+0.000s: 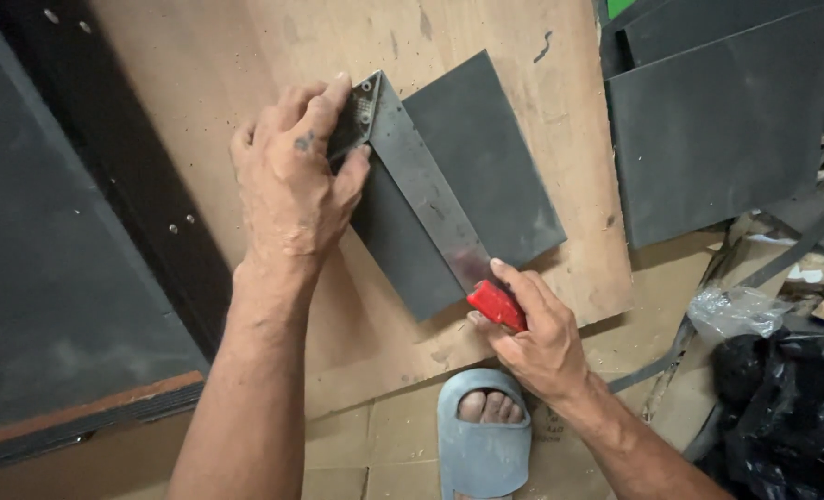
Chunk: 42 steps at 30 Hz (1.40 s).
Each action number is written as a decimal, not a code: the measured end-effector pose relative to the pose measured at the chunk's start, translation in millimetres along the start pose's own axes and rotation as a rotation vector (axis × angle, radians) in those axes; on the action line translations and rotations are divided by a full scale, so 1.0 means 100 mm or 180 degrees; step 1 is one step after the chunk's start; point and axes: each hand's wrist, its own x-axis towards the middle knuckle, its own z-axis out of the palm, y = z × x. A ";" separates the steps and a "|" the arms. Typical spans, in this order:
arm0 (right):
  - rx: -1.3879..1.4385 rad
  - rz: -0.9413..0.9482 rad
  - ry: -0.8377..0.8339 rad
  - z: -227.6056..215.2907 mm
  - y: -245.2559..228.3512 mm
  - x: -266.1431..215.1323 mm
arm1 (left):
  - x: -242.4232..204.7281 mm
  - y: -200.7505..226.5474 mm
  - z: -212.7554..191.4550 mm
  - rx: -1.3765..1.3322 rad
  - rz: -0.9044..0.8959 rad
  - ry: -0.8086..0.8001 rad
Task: The person measures and cuts a square piece of black rubber sheet using a speed square and a utility knife on a wooden surface.
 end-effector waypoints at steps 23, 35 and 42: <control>-0.0077 0.0036 -0.0230 -0.02 0.03 -0.03 | 0.07 0.03 -0.01 -0.0136 -0.0106 0.0066; 0.1395 0.0624 0.0597 -0.93 -0.29 0.33 | 0.04 0.02 -0.18 0.0005 -0.0083 -0.0049; 0.0178 0.1767 -0.0753 -0.84 -0.10 0.35 | -0.67 0.76 -0.78 -0.0466 -0.1655 -0.0501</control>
